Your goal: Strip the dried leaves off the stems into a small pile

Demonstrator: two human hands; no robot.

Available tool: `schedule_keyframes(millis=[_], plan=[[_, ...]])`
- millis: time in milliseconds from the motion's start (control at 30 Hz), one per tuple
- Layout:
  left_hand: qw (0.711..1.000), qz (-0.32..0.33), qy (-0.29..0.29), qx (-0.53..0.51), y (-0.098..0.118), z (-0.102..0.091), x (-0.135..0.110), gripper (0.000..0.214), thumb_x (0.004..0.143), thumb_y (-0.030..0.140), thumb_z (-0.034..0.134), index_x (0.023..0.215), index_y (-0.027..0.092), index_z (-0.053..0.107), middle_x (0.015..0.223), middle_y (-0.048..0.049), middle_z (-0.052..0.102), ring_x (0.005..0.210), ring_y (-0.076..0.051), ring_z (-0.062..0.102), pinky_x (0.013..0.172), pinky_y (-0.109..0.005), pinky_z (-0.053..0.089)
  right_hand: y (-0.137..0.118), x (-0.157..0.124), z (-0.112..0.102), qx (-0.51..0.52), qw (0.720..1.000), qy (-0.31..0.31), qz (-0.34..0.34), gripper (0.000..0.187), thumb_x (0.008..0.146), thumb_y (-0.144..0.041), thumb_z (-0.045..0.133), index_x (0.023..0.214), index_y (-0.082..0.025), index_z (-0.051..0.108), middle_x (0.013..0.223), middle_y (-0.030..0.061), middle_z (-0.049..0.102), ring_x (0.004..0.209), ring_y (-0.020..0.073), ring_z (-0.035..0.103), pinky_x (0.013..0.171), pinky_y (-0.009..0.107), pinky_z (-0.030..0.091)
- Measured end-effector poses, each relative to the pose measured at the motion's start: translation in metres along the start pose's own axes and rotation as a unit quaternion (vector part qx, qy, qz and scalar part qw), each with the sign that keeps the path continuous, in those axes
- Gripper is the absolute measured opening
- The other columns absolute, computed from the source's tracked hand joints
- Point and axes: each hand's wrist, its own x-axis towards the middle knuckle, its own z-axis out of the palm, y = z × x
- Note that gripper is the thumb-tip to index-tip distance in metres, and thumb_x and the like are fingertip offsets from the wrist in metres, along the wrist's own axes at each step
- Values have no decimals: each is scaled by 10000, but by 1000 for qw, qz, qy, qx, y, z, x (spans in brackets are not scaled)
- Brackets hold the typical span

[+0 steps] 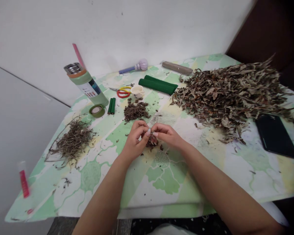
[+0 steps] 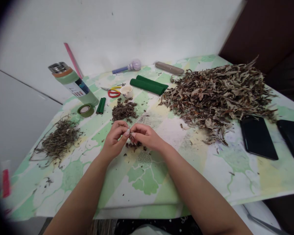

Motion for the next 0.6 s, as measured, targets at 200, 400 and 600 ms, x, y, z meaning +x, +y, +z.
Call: schedule_keyframes(millis=[200,400,600], plan=[[1000,-10,2,-24,1,0,0,194,885,292,459,750,179,540,881,-60,481,849,-156,509,742,-307,462,0,0,1,28,999,-17,4,99,793,-253,534,784,-155,541,639,-5,572,579,100,510,583,250,427],[998,-6,3,-57,1,1,-1,183,883,258,468,740,175,544,876,-47,468,862,-148,507,771,-302,449,3,-1,0,54,998,-28,-8,79,805,-223,513,783,-151,538,650,1,583,586,103,521,596,256,424],[996,-12,-3,-85,0,1,-1,168,882,231,471,747,170,549,885,-48,461,895,-147,490,816,-299,429,5,-1,0,69,997,-23,-5,91,796,-243,534,774,-154,539,646,0,584,580,105,518,588,254,416]])
